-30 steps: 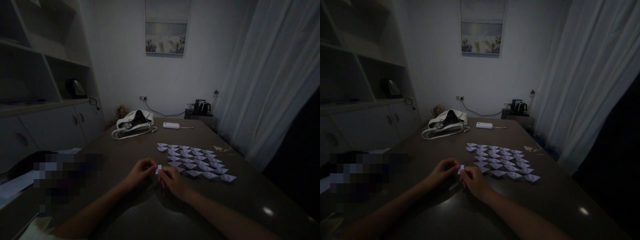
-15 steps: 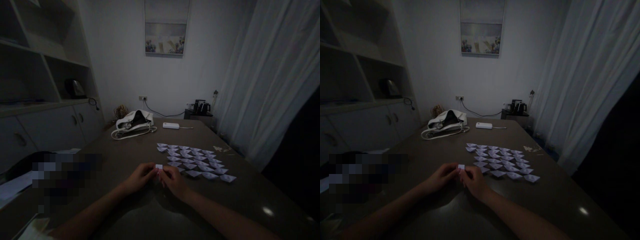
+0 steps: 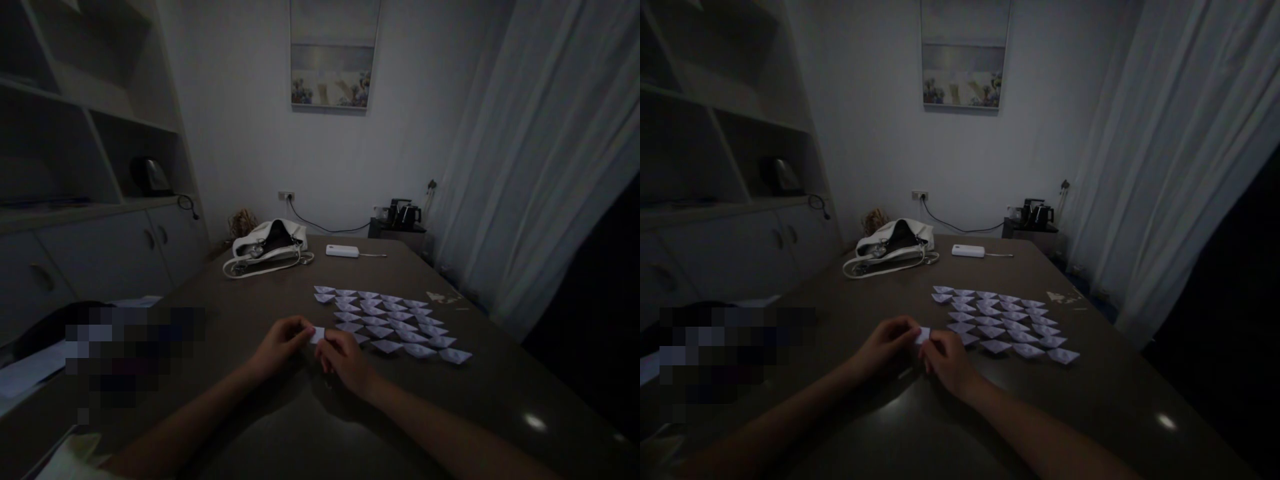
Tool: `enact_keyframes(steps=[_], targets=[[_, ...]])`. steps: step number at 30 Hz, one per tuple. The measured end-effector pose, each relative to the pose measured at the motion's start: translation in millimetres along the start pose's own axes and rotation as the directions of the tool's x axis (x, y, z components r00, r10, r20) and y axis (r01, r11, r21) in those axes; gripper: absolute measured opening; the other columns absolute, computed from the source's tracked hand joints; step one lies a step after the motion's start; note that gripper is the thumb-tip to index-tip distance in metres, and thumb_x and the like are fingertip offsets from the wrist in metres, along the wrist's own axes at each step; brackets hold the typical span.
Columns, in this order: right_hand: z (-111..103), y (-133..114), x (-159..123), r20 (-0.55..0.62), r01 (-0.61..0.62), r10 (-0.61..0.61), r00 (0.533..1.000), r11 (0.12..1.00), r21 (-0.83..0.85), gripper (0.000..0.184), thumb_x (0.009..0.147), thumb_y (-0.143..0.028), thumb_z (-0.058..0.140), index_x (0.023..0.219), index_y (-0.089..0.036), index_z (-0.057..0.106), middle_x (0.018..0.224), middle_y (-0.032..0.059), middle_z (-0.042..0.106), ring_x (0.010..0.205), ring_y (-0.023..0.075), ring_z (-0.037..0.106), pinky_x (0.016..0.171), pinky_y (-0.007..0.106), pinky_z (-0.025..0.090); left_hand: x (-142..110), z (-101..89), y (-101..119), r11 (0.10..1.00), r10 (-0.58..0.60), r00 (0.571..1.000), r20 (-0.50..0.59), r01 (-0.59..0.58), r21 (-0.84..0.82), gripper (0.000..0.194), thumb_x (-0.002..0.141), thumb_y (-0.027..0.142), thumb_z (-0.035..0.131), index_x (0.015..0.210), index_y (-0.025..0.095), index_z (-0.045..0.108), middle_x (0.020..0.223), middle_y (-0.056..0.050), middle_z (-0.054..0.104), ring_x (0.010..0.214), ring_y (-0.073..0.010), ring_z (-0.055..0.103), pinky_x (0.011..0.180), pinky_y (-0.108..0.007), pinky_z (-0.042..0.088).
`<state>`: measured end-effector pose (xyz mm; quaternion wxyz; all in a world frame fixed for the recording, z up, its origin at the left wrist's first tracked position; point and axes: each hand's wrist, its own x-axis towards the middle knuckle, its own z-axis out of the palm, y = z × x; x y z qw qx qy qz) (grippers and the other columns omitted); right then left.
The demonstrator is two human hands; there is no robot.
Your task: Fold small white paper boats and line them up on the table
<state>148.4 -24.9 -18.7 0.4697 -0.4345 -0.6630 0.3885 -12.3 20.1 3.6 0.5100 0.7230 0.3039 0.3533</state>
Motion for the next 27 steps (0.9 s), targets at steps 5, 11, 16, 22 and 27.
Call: enact_keyframes(steps=[5, 11, 16, 22, 27], targets=[[1.1, -5.0, -1.6, -0.057, 0.039, -0.044, 0.997, 0.995, -0.095, 0.026, 0.089, -0.032, 0.045, 0.070, -0.017, 0.052, 0.053, -0.0034, 0.048, 0.048, 0.0104, 0.046, 0.046, 0.021, 0.033, 2.1, -3.3, 0.3, 1.000, -0.019, 1.000, -0.017, 0.019, -0.010, 0.032, 0.076, 0.044, 0.060, 0.073, 0.012, 0.057, 0.066, -0.001, 0.057, 0.063, -0.0139, 0.052, 0.058, -0.023, 0.040], [-0.9, -6.3, -1.7, -0.218, 0.115, -0.178, 0.960, 0.955, -0.272, 0.003, 0.083, -0.020, 0.053, 0.082, -0.018, 0.055, 0.074, -0.0003, 0.057, 0.065, 0.0127, 0.053, 0.058, 0.022, 0.039, -0.5, -1.9, -2.6, 0.972, 0.009, 0.999, 0.040, -0.018, 0.236, 0.030, 0.081, 0.041, 0.055, 0.079, 0.011, 0.062, 0.068, -0.001, 0.059, 0.061, -0.0133, 0.052, 0.055, -0.021, 0.038], [-0.2, -5.9, -0.3, -0.210, 0.098, -0.169, 0.963, 0.945, -0.311, 0.006, 0.081, -0.015, 0.053, 0.077, -0.018, 0.056, 0.068, -0.0011, 0.055, 0.061, 0.0126, 0.052, 0.055, 0.022, 0.037, -0.5, -1.5, -4.6, 0.961, 0.023, 0.999, 0.031, -0.030, 0.276, 0.028, 0.083, 0.037, 0.054, 0.079, 0.011, 0.063, 0.069, -0.002, 0.060, 0.062, -0.0135, 0.053, 0.057, -0.021, 0.040], [0.7, -1.2, -0.6, -0.217, 0.087, -0.156, 0.964, 0.951, -0.297, 0.005, 0.079, -0.014, 0.054, 0.078, -0.017, 0.057, 0.066, -0.0018, 0.054, 0.060, 0.0127, 0.050, 0.055, 0.022, 0.038, 1.7, -3.7, -7.0, 0.955, 0.056, 0.998, 0.018, -0.059, 0.291, 0.026, 0.083, 0.036, 0.054, 0.081, 0.011, 0.064, 0.075, -0.005, 0.064, 0.070, -0.0171, 0.059, 0.063, -0.024, 0.043], [0.8, -2.3, -1.0, -0.216, 0.079, -0.150, 0.965, 0.950, -0.303, 0.004, 0.078, -0.014, 0.055, 0.075, -0.017, 0.056, 0.067, -0.0015, 0.054, 0.061, 0.0130, 0.051, 0.055, 0.023, 0.038, 1.2, -4.5, -5.8, 0.947, 0.058, 0.998, -0.003, -0.054, 0.317, 0.027, 0.083, 0.036, 0.055, 0.081, 0.011, 0.064, 0.075, -0.006, 0.065, 0.070, -0.0181, 0.060, 0.063, -0.025, 0.044]])
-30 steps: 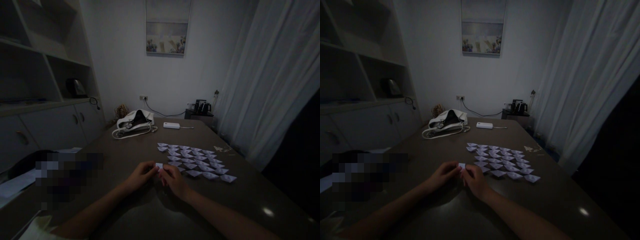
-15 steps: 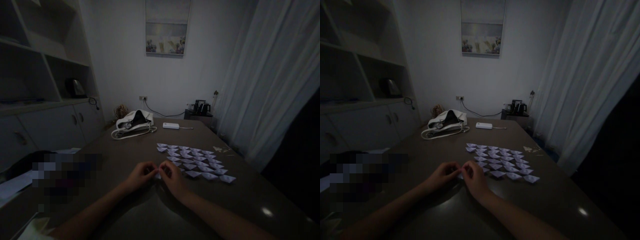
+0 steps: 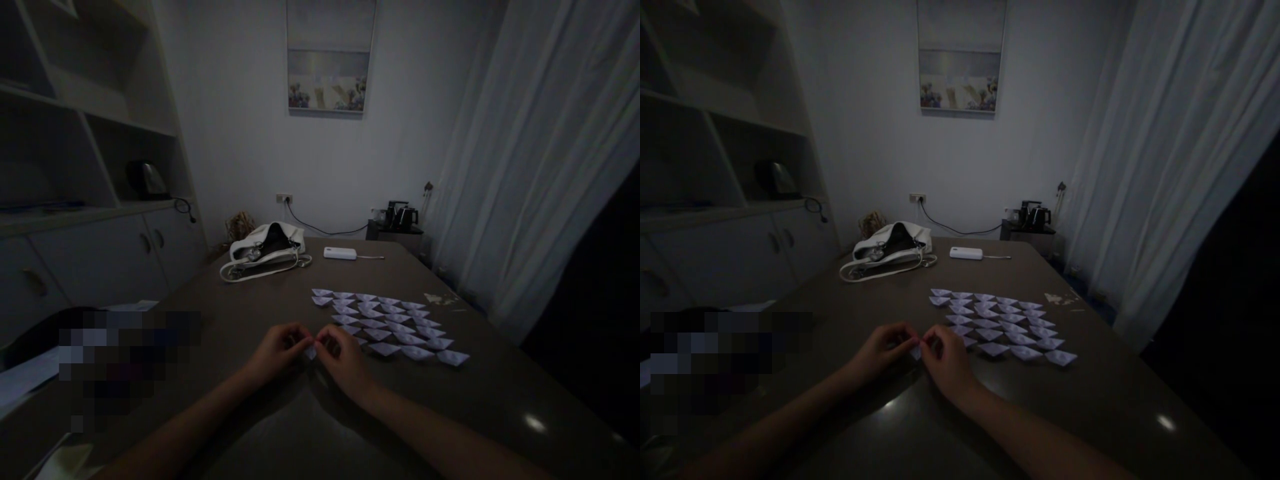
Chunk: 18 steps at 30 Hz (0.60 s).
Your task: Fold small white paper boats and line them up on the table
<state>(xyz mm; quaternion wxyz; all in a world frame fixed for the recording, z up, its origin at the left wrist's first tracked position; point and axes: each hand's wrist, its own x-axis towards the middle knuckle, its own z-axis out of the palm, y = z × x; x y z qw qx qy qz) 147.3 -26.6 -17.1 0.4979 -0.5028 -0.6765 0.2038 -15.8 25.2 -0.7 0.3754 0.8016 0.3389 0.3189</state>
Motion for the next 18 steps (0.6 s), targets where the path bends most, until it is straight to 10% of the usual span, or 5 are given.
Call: enact_keyframes(steps=[18], targets=[[-1.9, -3.1, 1.4, -0.006, 0.049, -0.049, 0.999, 0.999, 0.019, 0.005, 0.079, -0.013, 0.054, 0.076, -0.018, 0.054, 0.069, -0.0017, 0.055, 0.062, 0.0121, 0.051, 0.056, 0.022, 0.037, -2.6, 0.3, 4.3, 0.999, 0.045, 0.999, 0.030, -0.045, -0.002, 0.023, 0.083, 0.034, 0.056, 0.083, 0.012, 0.063, 0.075, -0.005, 0.064, 0.070, -0.0170, 0.059, 0.062, -0.024, 0.044]])
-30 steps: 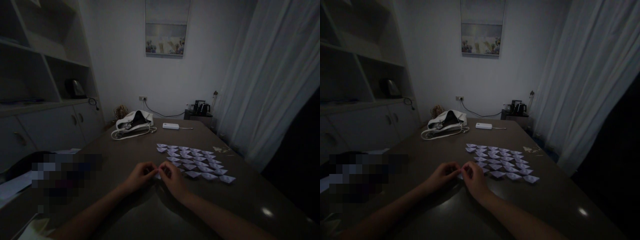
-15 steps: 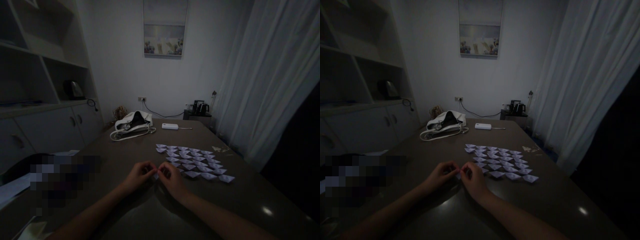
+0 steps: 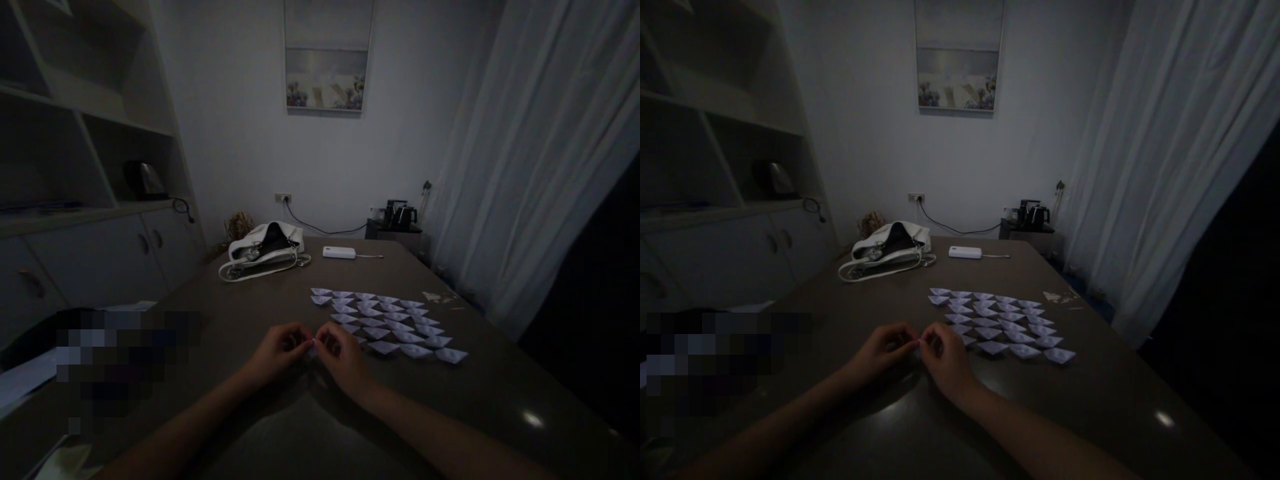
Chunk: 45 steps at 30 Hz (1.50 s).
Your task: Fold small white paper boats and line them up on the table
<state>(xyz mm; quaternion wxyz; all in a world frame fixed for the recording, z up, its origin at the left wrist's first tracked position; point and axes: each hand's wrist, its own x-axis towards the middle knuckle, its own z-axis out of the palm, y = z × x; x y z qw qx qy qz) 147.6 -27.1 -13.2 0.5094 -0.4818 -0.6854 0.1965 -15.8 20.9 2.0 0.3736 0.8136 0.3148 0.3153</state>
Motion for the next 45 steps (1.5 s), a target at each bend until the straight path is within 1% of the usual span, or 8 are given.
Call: enact_keyframes(steps=[8, 16, 23, 35, 45], targets=[[0.0, -2.5, -1.2, 0.010, 0.026, -0.027, 1.000, 1.000, 0.006, 0.006, 0.079, -0.013, 0.054, 0.075, -0.018, 0.052, 0.070, -0.0020, 0.053, 0.063, 0.0120, 0.050, 0.056, 0.021, 0.037, 0.0, -0.8, -3.0, 0.999, 0.038, 0.999, -0.004, -0.038, 0.010, 0.026, 0.083, 0.037, 0.057, 0.081, 0.013, 0.064, 0.073, -0.004, 0.064, 0.069, -0.0164, 0.059, 0.063, -0.024, 0.044], [-1.5, -4.6, -0.6, 0.012, 0.028, -0.028, 1.000, 0.999, 0.019, 0.007, 0.079, -0.013, 0.053, 0.074, -0.019, 0.052, 0.069, -0.0020, 0.052, 0.063, 0.0123, 0.049, 0.056, 0.022, 0.036, -0.5, -1.9, 5.7, 0.999, 0.029, 0.999, -0.020, -0.028, 0.016, 0.024, 0.081, 0.036, 0.059, 0.077, 0.013, 0.065, 0.071, -0.003, 0.065, 0.067, -0.0161, 0.059, 0.062, -0.023, 0.044], [-2.0, -3.8, -1.0, 0.010, 0.029, -0.029, 1.000, 1.000, 0.010, 0.006, 0.079, -0.014, 0.053, 0.075, -0.018, 0.053, 0.070, -0.0018, 0.052, 0.063, 0.0123, 0.049, 0.055, 0.022, 0.036, -0.5, -2.3, 3.6, 0.998, 0.055, 0.998, -0.014, -0.055, 0.029, 0.023, 0.082, 0.035, 0.059, 0.078, 0.012, 0.065, 0.072, -0.003, 0.064, 0.068, -0.0158, 0.058, 0.062, -0.023, 0.044], [-2.0, -4.1, -0.3, -0.004, 0.036, -0.036, 0.999, 0.999, 0.017, 0.008, 0.079, -0.012, 0.052, 0.075, -0.019, 0.052, 0.069, -0.0023, 0.052, 0.062, 0.0118, 0.049, 0.055, 0.021, 0.036, -0.2, -3.2, 5.8, 0.997, 0.064, 0.998, -0.022, -0.063, 0.036, 0.023, 0.082, 0.035, 0.059, 0.078, 0.014, 0.066, 0.074, -0.003, 0.065, 0.069, -0.0157, 0.058, 0.062, -0.024, 0.044], [-1.7, -4.2, -0.9, -0.019, 0.043, -0.042, 0.999, 0.998, 0.043, 0.009, 0.079, -0.011, 0.053, 0.074, -0.019, 0.052, 0.068, -0.0031, 0.051, 0.061, 0.0114, 0.048, 0.055, 0.021, 0.035, 0.8, -4.3, 7.5, 0.999, 0.041, 0.999, -0.036, -0.040, 0.034, 0.023, 0.080, 0.035, 0.060, 0.077, 0.013, 0.066, 0.072, -0.003, 0.065, 0.067, -0.0159, 0.058, 0.061, -0.023, 0.043]])
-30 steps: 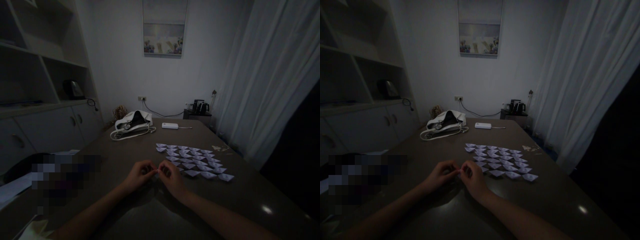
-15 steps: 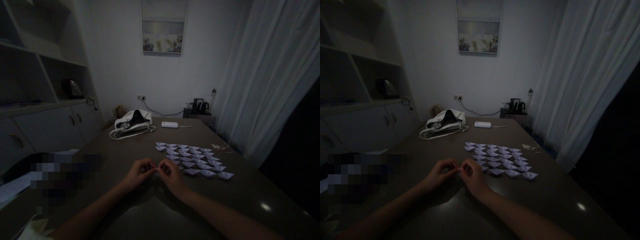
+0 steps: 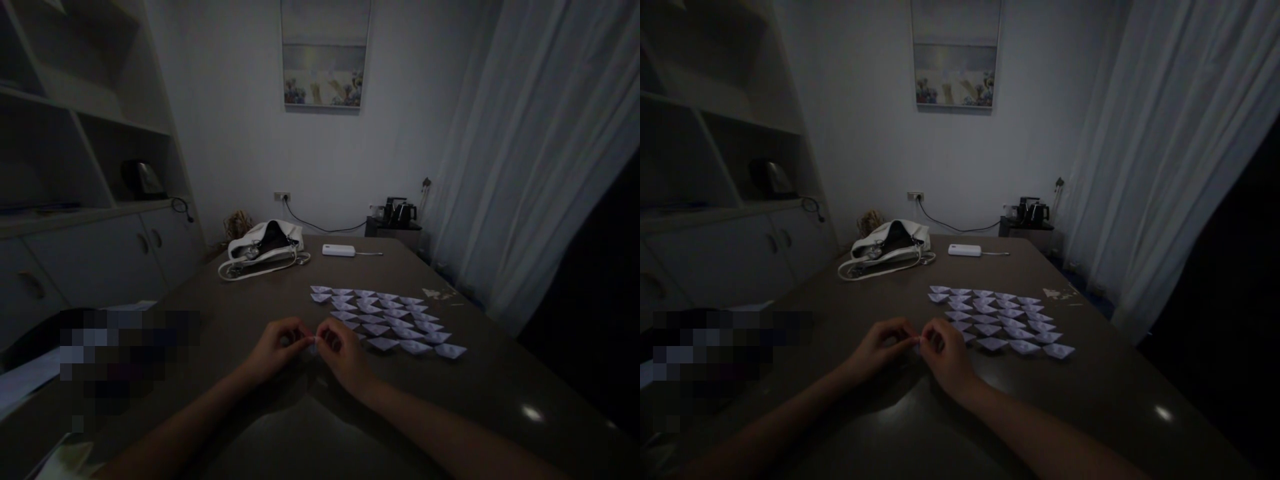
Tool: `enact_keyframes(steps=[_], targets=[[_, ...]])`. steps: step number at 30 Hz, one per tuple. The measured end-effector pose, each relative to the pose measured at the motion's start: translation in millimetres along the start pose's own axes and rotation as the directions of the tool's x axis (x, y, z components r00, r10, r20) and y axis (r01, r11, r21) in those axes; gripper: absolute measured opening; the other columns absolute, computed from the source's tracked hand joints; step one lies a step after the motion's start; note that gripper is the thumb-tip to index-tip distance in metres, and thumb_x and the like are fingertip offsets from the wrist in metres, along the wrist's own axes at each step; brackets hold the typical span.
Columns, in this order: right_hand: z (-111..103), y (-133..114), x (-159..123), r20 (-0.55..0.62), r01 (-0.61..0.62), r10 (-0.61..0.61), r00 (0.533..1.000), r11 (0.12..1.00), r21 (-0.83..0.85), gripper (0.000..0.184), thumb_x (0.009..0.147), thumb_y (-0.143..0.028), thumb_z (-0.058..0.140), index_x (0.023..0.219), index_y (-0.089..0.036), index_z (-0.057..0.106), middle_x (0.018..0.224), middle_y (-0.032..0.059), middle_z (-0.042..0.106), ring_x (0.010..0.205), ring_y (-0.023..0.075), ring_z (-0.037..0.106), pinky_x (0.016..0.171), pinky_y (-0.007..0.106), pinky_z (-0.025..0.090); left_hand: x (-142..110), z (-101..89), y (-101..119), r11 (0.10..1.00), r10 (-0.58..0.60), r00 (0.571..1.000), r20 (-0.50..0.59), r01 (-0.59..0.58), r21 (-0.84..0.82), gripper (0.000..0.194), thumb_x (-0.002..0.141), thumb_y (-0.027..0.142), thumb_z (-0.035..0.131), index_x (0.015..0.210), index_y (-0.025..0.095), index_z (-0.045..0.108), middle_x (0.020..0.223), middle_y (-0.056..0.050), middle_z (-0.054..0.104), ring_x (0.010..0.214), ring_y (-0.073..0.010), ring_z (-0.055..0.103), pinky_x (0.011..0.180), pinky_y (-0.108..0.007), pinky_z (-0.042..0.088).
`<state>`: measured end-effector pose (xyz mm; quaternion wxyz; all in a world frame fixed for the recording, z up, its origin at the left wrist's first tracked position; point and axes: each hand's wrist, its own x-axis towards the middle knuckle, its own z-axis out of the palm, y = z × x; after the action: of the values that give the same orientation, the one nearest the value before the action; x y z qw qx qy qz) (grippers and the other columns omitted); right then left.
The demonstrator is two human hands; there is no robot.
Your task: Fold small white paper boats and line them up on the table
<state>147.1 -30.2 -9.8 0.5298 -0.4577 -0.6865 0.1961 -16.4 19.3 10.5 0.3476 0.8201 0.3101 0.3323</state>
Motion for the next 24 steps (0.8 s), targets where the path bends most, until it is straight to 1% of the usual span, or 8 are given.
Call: enact_keyframes(steps=[8, 15, 21, 24], targets=[[-1.1, 0.5, 0.5, 0.006, -0.020, 0.020, 1.000, 1.000, 0.010, 0.008, 0.079, -0.012, 0.052, 0.075, -0.019, 0.052, 0.068, -0.0029, 0.050, 0.063, 0.0120, 0.048, 0.055, 0.021, 0.036, 0.1, -0.1, -3.2, 1.000, -0.005, 1.000, -0.004, 0.005, -0.009, 0.023, 0.081, 0.034, 0.058, 0.078, 0.014, 0.066, 0.073, -0.004, 0.065, 0.069, -0.0163, 0.058, 0.062, -0.024, 0.043], [0.1, 3.9, 0.3, -0.014, -0.015, 0.015, 1.000, 1.000, 0.016, 0.007, 0.080, -0.014, 0.050, 0.076, -0.019, 0.051, 0.070, -0.0026, 0.050, 0.063, 0.0123, 0.047, 0.056, 0.022, 0.036, 0.5, -0.8, -1.5, 0.998, -0.045, 0.998, -0.032, 0.044, -0.051, 0.022, 0.079, 0.034, 0.059, 0.078, 0.013, 0.065, 0.073, -0.004, 0.065, 0.070, -0.0174, 0.058, 0.064, -0.026, 0.044], [-0.7, 4.1, 0.8, -0.029, -0.034, 0.035, 0.999, 0.998, 0.048, 0.006, 0.082, -0.017, 0.049, 0.076, -0.019, 0.049, 0.069, -0.0023, 0.048, 0.064, 0.0129, 0.047, 0.057, 0.022, 0.037, 0.9, -0.7, -3.5, 0.978, -0.128, 0.989, -0.075, 0.113, -0.174, 0.021, 0.076, 0.035, 0.062, 0.077, 0.013, 0.064, 0.070, -0.003, 0.063, 0.066, -0.0159, 0.057, 0.060, -0.024, 0.043], [-0.8, 6.3, 0.9, -0.031, -0.040, 0.042, 0.999, 0.998, 0.052, 0.006, 0.083, -0.018, 0.048, 0.076, -0.019, 0.049, 0.070, -0.0020, 0.049, 0.064, 0.0130, 0.047, 0.058, 0.022, 0.037, 1.6, -0.7, -4.1, 0.964, -0.149, 0.985, -0.090, 0.125, -0.235, 0.023, 0.076, 0.035, 0.062, 0.076, 0.013, 0.063, 0.069, -0.002, 0.062, 0.064, -0.0152, 0.056, 0.058, -0.023, 0.042]])
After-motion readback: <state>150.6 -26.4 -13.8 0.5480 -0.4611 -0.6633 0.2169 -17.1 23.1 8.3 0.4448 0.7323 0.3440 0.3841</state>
